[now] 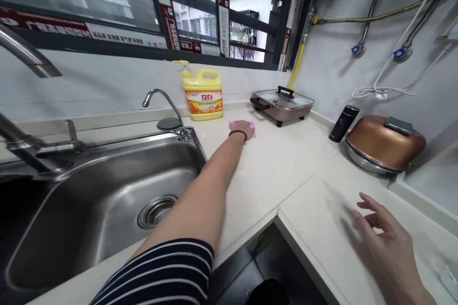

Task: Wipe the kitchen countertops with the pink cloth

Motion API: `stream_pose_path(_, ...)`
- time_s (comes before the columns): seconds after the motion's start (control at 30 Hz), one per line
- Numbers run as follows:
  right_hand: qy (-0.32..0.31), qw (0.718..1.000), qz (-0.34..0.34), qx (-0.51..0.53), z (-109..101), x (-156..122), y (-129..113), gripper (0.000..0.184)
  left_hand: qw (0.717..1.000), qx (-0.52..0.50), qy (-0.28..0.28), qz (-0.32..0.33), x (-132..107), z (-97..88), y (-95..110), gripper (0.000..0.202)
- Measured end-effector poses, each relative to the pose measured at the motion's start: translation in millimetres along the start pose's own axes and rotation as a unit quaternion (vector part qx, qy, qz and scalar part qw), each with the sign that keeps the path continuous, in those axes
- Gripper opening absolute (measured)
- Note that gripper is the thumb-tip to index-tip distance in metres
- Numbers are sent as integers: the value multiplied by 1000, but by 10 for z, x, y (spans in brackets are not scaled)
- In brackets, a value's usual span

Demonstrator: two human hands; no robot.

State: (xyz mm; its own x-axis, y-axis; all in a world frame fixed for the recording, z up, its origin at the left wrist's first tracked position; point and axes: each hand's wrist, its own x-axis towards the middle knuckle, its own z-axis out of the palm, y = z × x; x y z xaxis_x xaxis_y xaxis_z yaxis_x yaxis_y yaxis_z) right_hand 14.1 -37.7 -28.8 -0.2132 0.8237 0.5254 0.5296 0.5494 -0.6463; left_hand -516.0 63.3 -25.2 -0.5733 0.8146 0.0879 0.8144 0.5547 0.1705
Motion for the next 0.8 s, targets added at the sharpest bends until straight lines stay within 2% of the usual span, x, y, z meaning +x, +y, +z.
stream_pose_path(0.1,-15,1000,1,4,58,8,71,53,1000,12,13,-23,-76,-10,-263,59)
stream_pose_path(0.23,-33,999,20,9,70,18,128,57,1000,23,12,-14,-228,-7,-337,57)
stream_pose_path(0.4,-31,998,46,-2,32,51,133,63,1000,24,13,-12,-479,-31,-303,57)
stream_pose_path(0.57,-51,998,48,-1,68,66,134,66,999,43,6,19,-823,-82,-237,59)
stream_pose_path(0.7,-53,997,49,2,102,80,153,66,996,52,-13,64,-1128,-103,-128,59)
stream_pose_path(0.8,-50,998,47,6,122,90,171,66,991,47,-35,116,-1385,-72,51,61)
